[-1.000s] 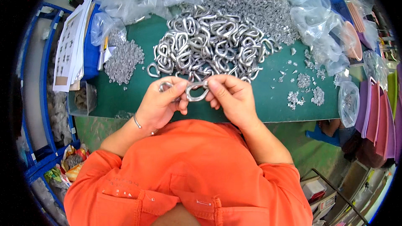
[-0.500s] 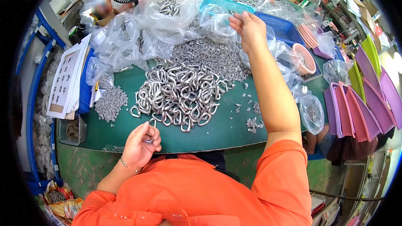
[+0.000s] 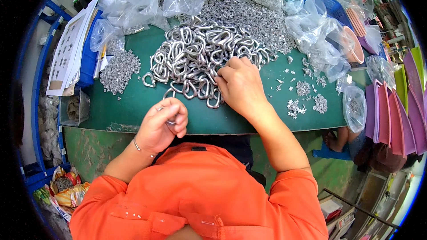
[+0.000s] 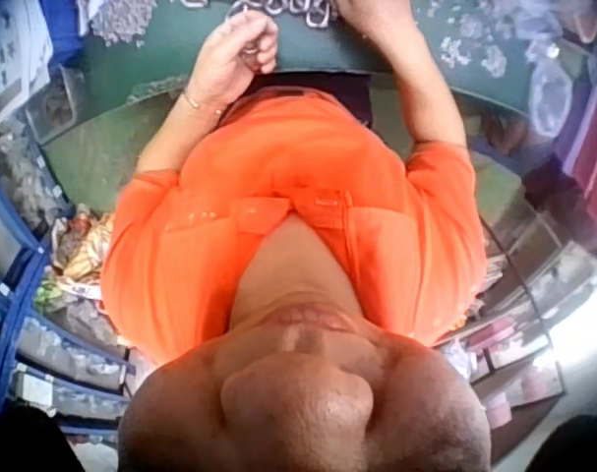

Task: The person assembles metal shackles by hand at a workstation. They pick up a shackle, insert a pin through the holes, and secure it by threading a small nut onto the end.

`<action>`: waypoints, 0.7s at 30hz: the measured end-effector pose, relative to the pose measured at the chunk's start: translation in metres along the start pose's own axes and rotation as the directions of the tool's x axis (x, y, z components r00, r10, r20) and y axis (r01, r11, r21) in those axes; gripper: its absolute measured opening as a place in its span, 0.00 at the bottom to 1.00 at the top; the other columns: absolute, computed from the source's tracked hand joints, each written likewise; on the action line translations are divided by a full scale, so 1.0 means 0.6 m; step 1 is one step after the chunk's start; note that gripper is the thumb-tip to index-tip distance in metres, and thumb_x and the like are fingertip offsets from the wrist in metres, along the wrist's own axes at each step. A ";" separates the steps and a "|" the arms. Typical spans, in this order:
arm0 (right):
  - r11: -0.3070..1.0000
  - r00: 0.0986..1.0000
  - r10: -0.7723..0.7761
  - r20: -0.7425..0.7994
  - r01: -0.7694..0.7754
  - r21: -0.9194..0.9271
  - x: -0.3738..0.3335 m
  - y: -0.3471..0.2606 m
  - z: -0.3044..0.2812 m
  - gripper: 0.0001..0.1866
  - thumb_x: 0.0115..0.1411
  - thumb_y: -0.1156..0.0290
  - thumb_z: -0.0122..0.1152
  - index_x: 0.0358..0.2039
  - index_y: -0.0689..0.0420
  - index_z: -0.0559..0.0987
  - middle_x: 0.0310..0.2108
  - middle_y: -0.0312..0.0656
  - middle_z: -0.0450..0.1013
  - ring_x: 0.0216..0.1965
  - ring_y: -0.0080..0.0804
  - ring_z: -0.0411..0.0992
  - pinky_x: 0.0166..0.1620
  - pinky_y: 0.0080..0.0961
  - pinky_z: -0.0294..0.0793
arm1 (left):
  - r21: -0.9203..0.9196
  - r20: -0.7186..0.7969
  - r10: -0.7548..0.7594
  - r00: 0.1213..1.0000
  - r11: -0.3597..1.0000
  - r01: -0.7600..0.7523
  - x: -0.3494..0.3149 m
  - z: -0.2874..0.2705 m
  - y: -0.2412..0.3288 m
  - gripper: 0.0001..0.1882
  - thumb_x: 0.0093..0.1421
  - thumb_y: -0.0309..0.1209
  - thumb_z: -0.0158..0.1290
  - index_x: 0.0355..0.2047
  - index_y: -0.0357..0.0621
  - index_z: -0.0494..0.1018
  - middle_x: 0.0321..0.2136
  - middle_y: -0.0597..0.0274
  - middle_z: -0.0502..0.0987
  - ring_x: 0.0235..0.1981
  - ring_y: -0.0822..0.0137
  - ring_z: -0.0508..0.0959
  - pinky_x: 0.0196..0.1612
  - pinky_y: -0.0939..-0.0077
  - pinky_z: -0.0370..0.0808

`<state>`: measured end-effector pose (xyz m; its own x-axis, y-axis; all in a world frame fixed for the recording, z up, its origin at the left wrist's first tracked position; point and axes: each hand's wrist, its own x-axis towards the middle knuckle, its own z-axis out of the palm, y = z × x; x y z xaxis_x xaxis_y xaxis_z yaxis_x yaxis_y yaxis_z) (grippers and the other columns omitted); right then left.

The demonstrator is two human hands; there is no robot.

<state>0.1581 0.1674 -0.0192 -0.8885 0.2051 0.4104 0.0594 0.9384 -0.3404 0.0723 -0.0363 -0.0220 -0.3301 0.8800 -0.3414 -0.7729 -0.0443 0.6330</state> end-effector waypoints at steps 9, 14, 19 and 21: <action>0.238 0.863 0.427 0.269 -0.394 0.888 -0.055 -0.059 -0.009 0.04 0.56 0.75 0.55 0.29 0.62 0.73 0.26 0.33 0.67 0.26 0.17 0.64 0.31 0.14 0.64 | 0.061 -0.094 0.124 0.988 0.991 -0.119 0.023 0.003 -0.023 0.15 0.59 0.29 0.47 0.45 0.35 0.67 0.27 0.60 0.73 0.27 0.74 0.73 0.29 0.83 0.73; 0.244 0.899 0.340 0.277 -0.368 0.897 -0.083 -0.071 0.018 0.07 0.57 0.74 0.55 0.33 0.64 0.74 0.29 0.37 0.68 0.28 0.18 0.67 0.31 0.13 0.66 | 0.053 -0.013 0.134 0.991 0.990 -0.133 0.019 -0.015 -0.025 0.16 0.58 0.28 0.49 0.46 0.34 0.67 0.28 0.59 0.75 0.26 0.71 0.75 0.30 0.81 0.75; 0.214 0.886 0.390 0.250 -0.351 0.912 -0.091 -0.085 0.030 0.06 0.54 0.79 0.56 0.34 0.65 0.74 0.31 0.40 0.69 0.29 0.21 0.70 0.32 0.15 0.71 | 0.198 -0.033 0.273 0.961 0.945 -0.262 0.009 -0.023 -0.036 0.12 0.57 0.25 0.50 0.42 0.33 0.70 0.28 0.60 0.74 0.27 0.72 0.75 0.31 0.81 0.74; 0.195 0.882 0.408 0.237 -0.337 0.921 -0.094 -0.086 0.034 0.08 0.53 0.81 0.57 0.34 0.65 0.74 0.32 0.40 0.70 0.29 0.22 0.71 0.33 0.15 0.72 | 0.143 -0.041 0.263 0.964 0.956 -0.254 0.005 -0.021 -0.034 0.14 0.56 0.24 0.50 0.43 0.32 0.68 0.28 0.57 0.75 0.27 0.70 0.75 0.31 0.79 0.74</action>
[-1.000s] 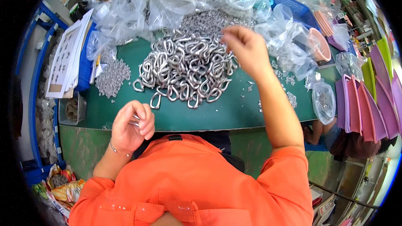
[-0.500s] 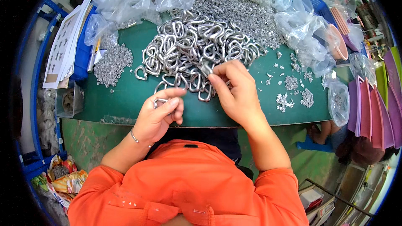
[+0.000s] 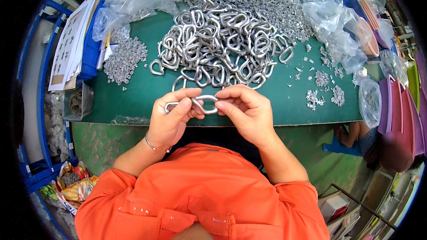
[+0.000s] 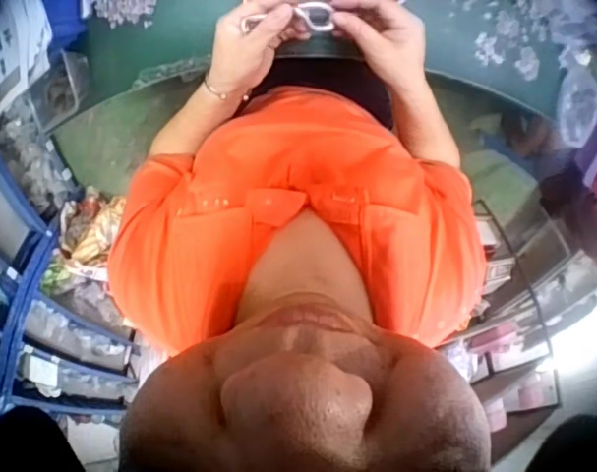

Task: The person assembles metal shackles by hand at a workstation. They pick up a shackle, insert a pin through the holes, and secure it by threading a small nut onto the end.

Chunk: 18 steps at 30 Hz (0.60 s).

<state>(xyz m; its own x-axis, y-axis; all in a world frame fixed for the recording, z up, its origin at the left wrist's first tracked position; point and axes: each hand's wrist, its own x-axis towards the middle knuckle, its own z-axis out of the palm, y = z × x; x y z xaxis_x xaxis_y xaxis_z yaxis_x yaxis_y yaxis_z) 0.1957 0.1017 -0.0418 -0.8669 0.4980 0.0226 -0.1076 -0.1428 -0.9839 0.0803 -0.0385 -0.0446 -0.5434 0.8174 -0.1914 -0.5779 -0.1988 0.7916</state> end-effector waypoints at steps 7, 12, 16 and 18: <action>0.966 0.965 -0.250 -0.081 0.243 -0.085 -0.009 0.013 0.002 0.14 0.48 0.85 0.60 0.36 0.64 0.70 0.32 0.41 0.71 0.30 0.22 0.70 0.32 0.17 0.71 | 0.115 -0.040 0.102 0.994 0.989 -0.097 0.002 -0.006 0.003 0.11 0.54 0.24 0.52 0.38 0.33 0.69 0.28 0.57 0.75 0.24 0.73 0.73 0.24 0.82 0.71; 0.745 0.835 -0.546 0.059 0.517 -0.421 -0.008 0.008 0.006 0.14 0.43 0.87 0.62 0.30 0.63 0.71 0.28 0.45 0.72 0.28 0.28 0.71 0.29 0.20 0.71 | 0.062 -0.036 -0.002 0.999 0.998 0.004 0.002 -0.007 -0.001 0.10 0.55 0.26 0.52 0.36 0.33 0.70 0.24 0.58 0.74 0.23 0.71 0.74 0.25 0.81 0.73; 0.591 0.780 -0.608 0.146 0.568 -0.573 -0.002 -0.004 0.013 0.11 0.41 0.86 0.63 0.26 0.62 0.74 0.28 0.45 0.72 0.27 0.34 0.72 0.30 0.21 0.72 | -0.046 0.009 -0.043 0.999 0.998 0.043 -0.003 -0.008 0.003 0.08 0.56 0.25 0.51 0.36 0.33 0.71 0.28 0.57 0.75 0.28 0.71 0.76 0.31 0.80 0.76; 0.672 0.820 -0.565 0.093 0.522 -0.525 -0.004 -0.004 0.013 0.09 0.42 0.84 0.64 0.26 0.62 0.75 0.28 0.45 0.72 0.29 0.33 0.72 0.32 0.21 0.71 | 0.015 0.001 -0.021 1.000 1.000 0.021 -0.002 -0.005 0.005 0.09 0.56 0.24 0.51 0.37 0.33 0.70 0.31 0.55 0.75 0.29 0.69 0.77 0.32 0.80 0.76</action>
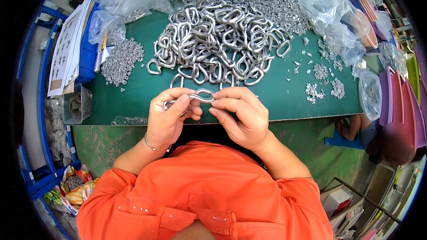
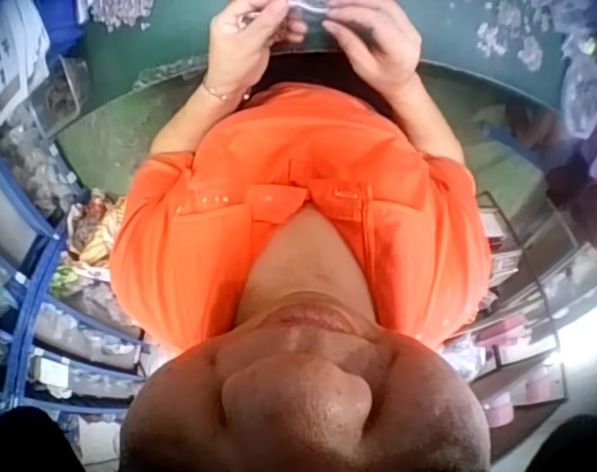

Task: The person assembles metal shackles by hand at a workstation. They pick up a shackle, insert a pin through the holes, and secure it by threading a small nut onto the end.

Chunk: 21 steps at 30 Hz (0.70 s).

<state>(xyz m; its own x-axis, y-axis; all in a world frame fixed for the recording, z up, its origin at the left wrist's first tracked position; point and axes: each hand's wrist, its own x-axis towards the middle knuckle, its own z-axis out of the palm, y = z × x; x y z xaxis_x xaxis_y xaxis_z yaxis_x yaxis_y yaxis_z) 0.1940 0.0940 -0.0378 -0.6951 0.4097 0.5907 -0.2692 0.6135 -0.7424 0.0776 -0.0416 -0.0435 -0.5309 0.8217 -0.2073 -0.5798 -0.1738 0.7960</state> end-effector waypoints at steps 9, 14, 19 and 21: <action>0.703 0.905 0.418 0.083 -0.380 0.601 -0.024 0.027 -0.001 0.09 0.51 0.88 0.53 0.33 0.65 0.70 0.40 0.45 0.66 0.39 0.26 0.68 0.42 0.20 0.70 | 0.040 -0.048 -0.037 0.998 0.998 0.039 0.002 0.008 0.006 0.12 0.57 0.22 0.48 0.42 0.30 0.66 0.35 0.48 0.75 0.35 0.61 0.78 0.36 0.77 0.77; 0.623 0.873 0.476 0.109 -0.422 0.658 -0.023 0.030 -0.003 0.10 0.52 0.87 0.53 0.35 0.65 0.69 0.40 0.46 0.67 0.40 0.26 0.68 0.43 0.21 0.69 | -0.029 -0.065 -0.106 0.992 0.994 0.105 0.004 0.009 0.008 0.11 0.57 0.22 0.48 0.41 0.30 0.67 0.36 0.48 0.75 0.35 0.60 0.78 0.36 0.76 0.77; 0.662 0.868 0.497 0.014 -0.389 0.640 -0.020 0.019 -0.002 0.09 0.51 0.87 0.54 0.33 0.64 0.71 0.37 0.46 0.70 0.38 0.28 0.70 0.41 0.22 0.70 | -0.062 -0.058 -0.134 0.989 0.989 0.130 0.008 0.009 0.000 0.10 0.57 0.23 0.48 0.40 0.31 0.68 0.35 0.48 0.75 0.36 0.61 0.78 0.37 0.76 0.77; 0.927 0.967 0.253 -0.022 -0.236 0.293 -0.017 0.015 -0.009 0.09 0.47 0.88 0.56 0.30 0.63 0.72 0.35 0.45 0.72 0.35 0.31 0.71 0.39 0.23 0.70 | -0.059 -0.078 -0.165 0.983 0.985 0.160 0.009 0.010 -0.002 0.10 0.58 0.25 0.47 0.40 0.32 0.68 0.36 0.49 0.75 0.36 0.62 0.78 0.36 0.76 0.77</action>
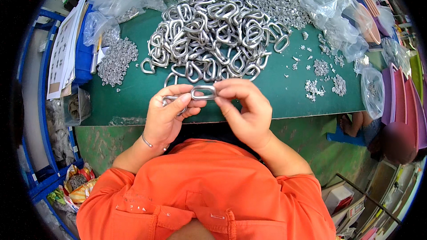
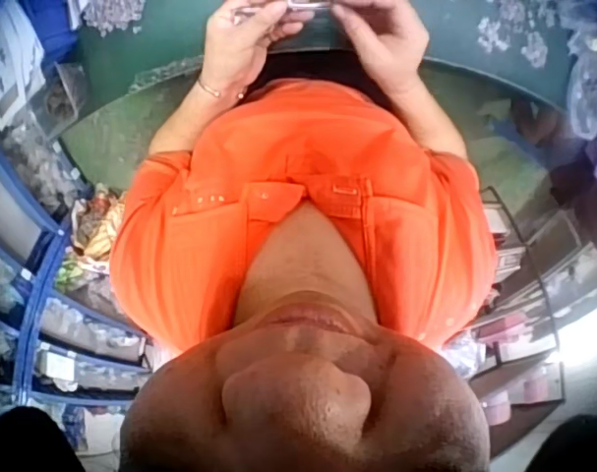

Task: The person assembles metal shackles by hand at a workstation. They pick up a shackle, insert a pin through the holes, and secure it by threading a small nut onto the end.

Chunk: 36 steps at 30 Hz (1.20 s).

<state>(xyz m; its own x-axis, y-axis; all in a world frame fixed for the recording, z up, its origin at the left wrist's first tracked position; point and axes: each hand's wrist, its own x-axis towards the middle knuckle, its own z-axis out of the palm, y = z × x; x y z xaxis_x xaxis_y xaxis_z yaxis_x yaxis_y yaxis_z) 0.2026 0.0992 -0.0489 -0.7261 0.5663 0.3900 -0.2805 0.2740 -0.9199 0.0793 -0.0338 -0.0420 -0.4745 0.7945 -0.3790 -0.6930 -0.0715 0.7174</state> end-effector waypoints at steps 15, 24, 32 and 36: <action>0.568 0.942 -0.188 0.279 0.336 -0.751 0.121 0.032 0.047 0.07 0.42 0.75 0.61 0.25 0.55 0.75 0.28 0.37 0.66 0.32 0.38 0.64 0.33 0.32 0.60 | -0.147 0.074 -0.131 0.989 0.979 0.141 -0.006 -0.019 0.002 0.06 0.56 0.26 0.50 0.34 0.41 0.67 0.24 0.65 0.67 0.21 0.77 0.64 0.17 0.88 0.60; 0.762 0.919 -0.184 0.349 0.358 -0.540 0.066 -0.010 0.020 0.15 0.39 0.81 0.56 0.32 0.58 0.76 0.27 0.40 0.70 0.26 0.38 0.70 0.27 0.29 0.71 | -0.042 0.038 0.055 0.998 0.998 -0.053 0.014 0.005 0.010 0.11 0.54 0.26 0.54 0.37 0.39 0.66 0.24 0.62 0.72 0.20 0.78 0.68 0.17 0.88 0.64; 0.828 0.966 -0.181 0.184 0.250 -0.502 0.036 -0.009 0.025 0.24 0.42 0.86 0.59 0.44 0.64 0.70 0.26 0.43 0.69 0.24 0.35 0.68 0.29 0.25 0.69 | 0.133 0.038 0.088 0.995 0.987 -0.093 0.005 0.000 -0.005 0.08 0.55 0.26 0.53 0.35 0.37 0.68 0.21 0.62 0.72 0.17 0.75 0.70 0.17 0.86 0.66; 0.931 0.984 0.018 0.175 0.047 -0.361 0.036 -0.025 0.020 0.23 0.45 0.85 0.59 0.45 0.64 0.69 0.29 0.39 0.68 0.25 0.25 0.68 0.29 0.19 0.68 | 0.209 0.030 0.130 0.991 0.969 -0.134 0.002 -0.006 -0.006 0.07 0.56 0.26 0.52 0.34 0.36 0.70 0.20 0.62 0.72 0.17 0.76 0.71 0.18 0.87 0.68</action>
<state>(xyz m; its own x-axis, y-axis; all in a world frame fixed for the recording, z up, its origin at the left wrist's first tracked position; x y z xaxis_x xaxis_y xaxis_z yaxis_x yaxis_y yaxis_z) 0.1836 0.0978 -0.0276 -0.8297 0.4264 0.3604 -0.0690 0.5622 -0.8241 0.0793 -0.0347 -0.0475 -0.5443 0.7960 -0.2647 -0.4946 -0.0496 0.8677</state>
